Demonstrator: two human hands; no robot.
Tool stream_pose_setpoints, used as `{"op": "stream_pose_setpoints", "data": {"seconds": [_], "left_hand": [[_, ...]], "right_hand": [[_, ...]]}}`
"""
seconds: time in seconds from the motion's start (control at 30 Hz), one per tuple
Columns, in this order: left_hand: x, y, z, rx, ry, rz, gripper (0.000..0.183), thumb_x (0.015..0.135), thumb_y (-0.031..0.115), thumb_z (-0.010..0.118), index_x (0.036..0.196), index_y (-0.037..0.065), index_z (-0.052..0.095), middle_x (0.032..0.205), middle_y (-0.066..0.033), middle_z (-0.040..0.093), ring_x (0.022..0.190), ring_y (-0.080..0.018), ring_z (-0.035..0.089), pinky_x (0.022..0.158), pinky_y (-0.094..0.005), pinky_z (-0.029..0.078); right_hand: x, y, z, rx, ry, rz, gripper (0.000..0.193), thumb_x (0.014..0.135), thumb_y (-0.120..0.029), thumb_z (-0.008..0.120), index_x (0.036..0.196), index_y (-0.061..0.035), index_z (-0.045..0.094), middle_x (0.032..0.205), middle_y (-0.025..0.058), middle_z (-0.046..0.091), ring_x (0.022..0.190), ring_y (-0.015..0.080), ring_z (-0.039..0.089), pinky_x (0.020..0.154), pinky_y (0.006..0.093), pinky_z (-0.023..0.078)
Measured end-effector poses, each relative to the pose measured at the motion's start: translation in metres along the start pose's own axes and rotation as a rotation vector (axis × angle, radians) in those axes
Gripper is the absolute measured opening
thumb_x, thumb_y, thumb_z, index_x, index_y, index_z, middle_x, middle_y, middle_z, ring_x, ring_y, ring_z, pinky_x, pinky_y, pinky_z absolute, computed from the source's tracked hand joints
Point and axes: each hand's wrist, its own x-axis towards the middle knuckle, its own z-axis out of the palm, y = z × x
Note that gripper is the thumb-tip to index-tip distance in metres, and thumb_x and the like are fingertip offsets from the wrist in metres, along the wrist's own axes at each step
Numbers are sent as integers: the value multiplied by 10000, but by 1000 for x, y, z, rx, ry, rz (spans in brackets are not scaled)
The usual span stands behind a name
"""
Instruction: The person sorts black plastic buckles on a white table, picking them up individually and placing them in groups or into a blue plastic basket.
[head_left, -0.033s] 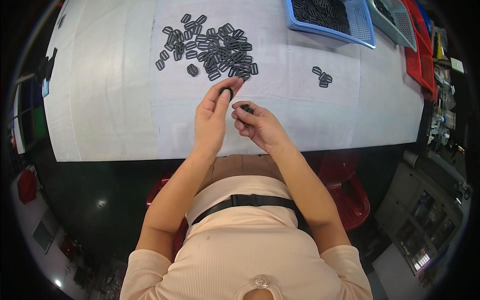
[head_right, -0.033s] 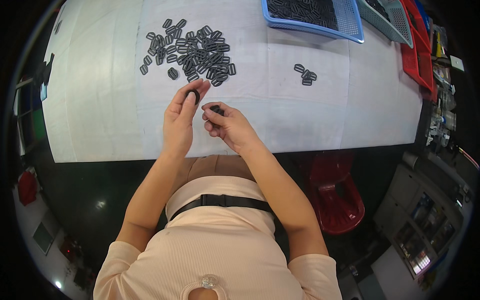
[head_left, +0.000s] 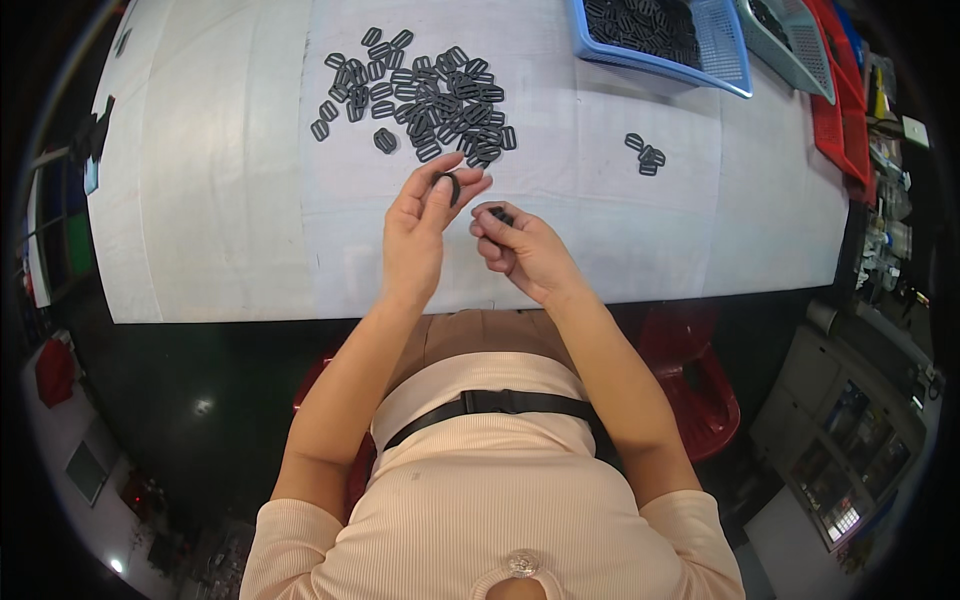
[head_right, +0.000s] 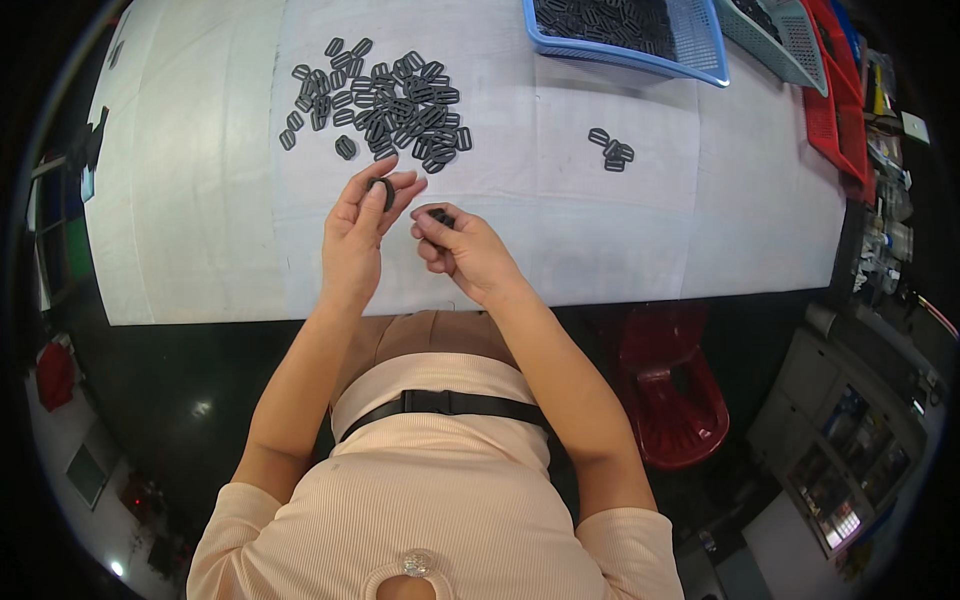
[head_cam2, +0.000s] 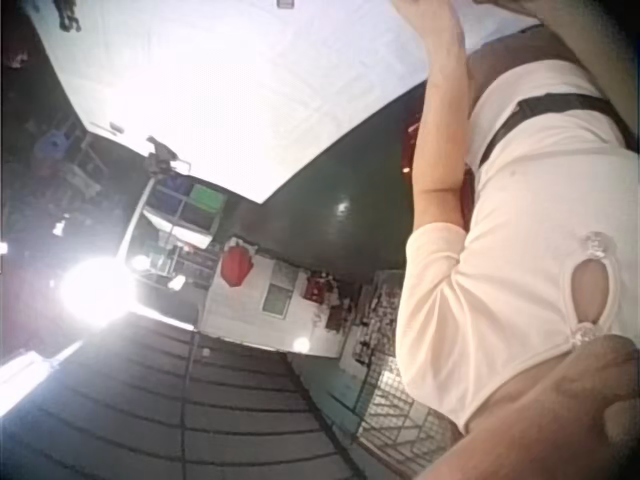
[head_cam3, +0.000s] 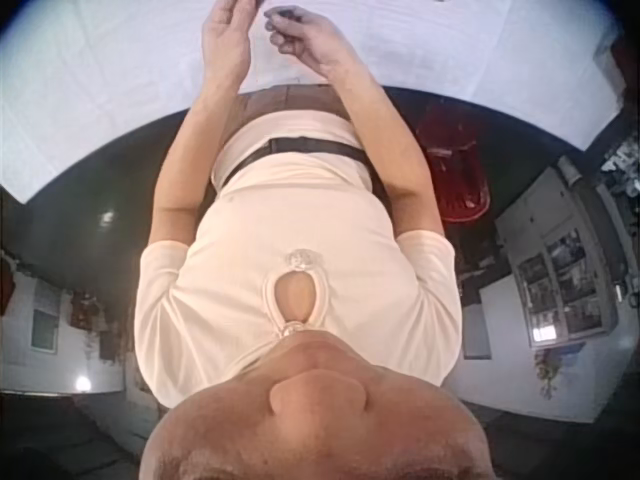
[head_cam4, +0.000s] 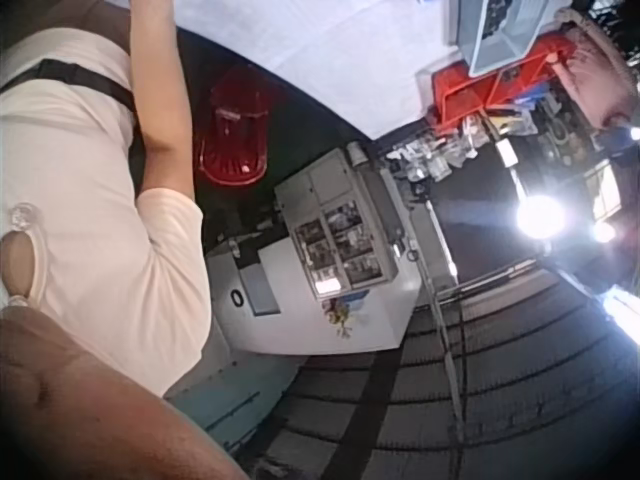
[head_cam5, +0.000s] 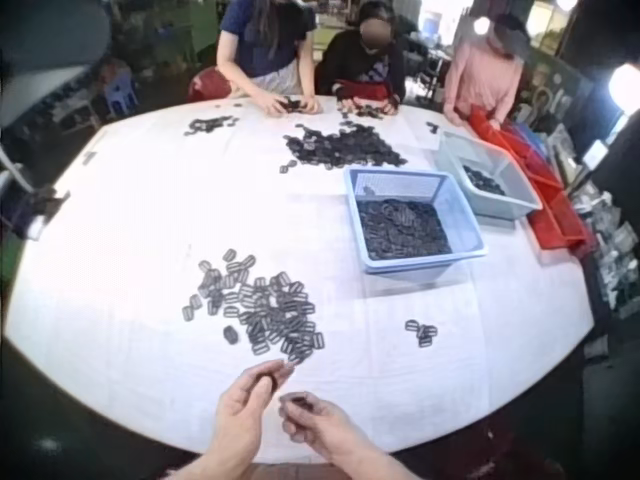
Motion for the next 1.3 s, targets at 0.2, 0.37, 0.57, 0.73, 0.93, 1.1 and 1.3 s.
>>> {"op": "stream_pose_setpoints", "data": {"seconds": [0.2,0.37,0.57,0.73,0.93,1.1,1.3], "left_hand": [[38,-24,-46,68,18,-294,289,906,268,407,826,16,524,601,1,456,496,-87,479,518,-252,475],[77,-45,-34,702,81,-10,204,824,215,547,783,15,557,612,-46,504,508,-149,504,502,-274,449],[90,-68,-19,1389,128,376,198,719,132,641,832,-4,553,771,-117,578,579,-209,555,524,-306,424],[89,-48,-29,585,-31,-149,156,776,121,599,877,12,552,864,-116,586,649,-162,590,525,-253,454],[53,-5,-29,215,-167,-392,203,861,194,507,965,28,559,755,-40,534,552,-76,505,491,-194,435],[34,2,-29,70,-220,-510,240,870,254,490,863,21,548,722,-34,544,521,-84,503,435,-195,408],[9,13,0,212,-241,-336,192,854,212,512,858,26,561,687,-19,550,489,-64,475,411,-186,373]], "right_hand": [[10,-34,-36,-206,194,83,353,823,-368,549,721,-32,522,540,-16,440,448,66,388,384,191,269],[62,-47,-49,-899,355,-387,242,782,-285,589,781,-45,555,679,49,585,606,168,577,513,278,422],[100,-49,-25,-1567,599,-540,214,719,-235,629,823,-59,563,742,101,611,725,279,591,627,370,443],[84,-61,-24,-1366,536,-350,238,724,-258,638,786,-41,562,662,83,592,658,233,582,588,337,430],[30,-68,-23,-521,248,-114,233,839,-282,538,794,-58,578,607,-32,473,469,19,330,424,154,217],[-3,-63,1,-418,220,-154,227,847,-254,533,806,-37,584,611,-14,493,469,35,345,421,176,250],[-15,-45,15,-534,228,-373,218,843,-232,536,816,-21,586,615,-16,496,492,34,346,437,191,275]]}}
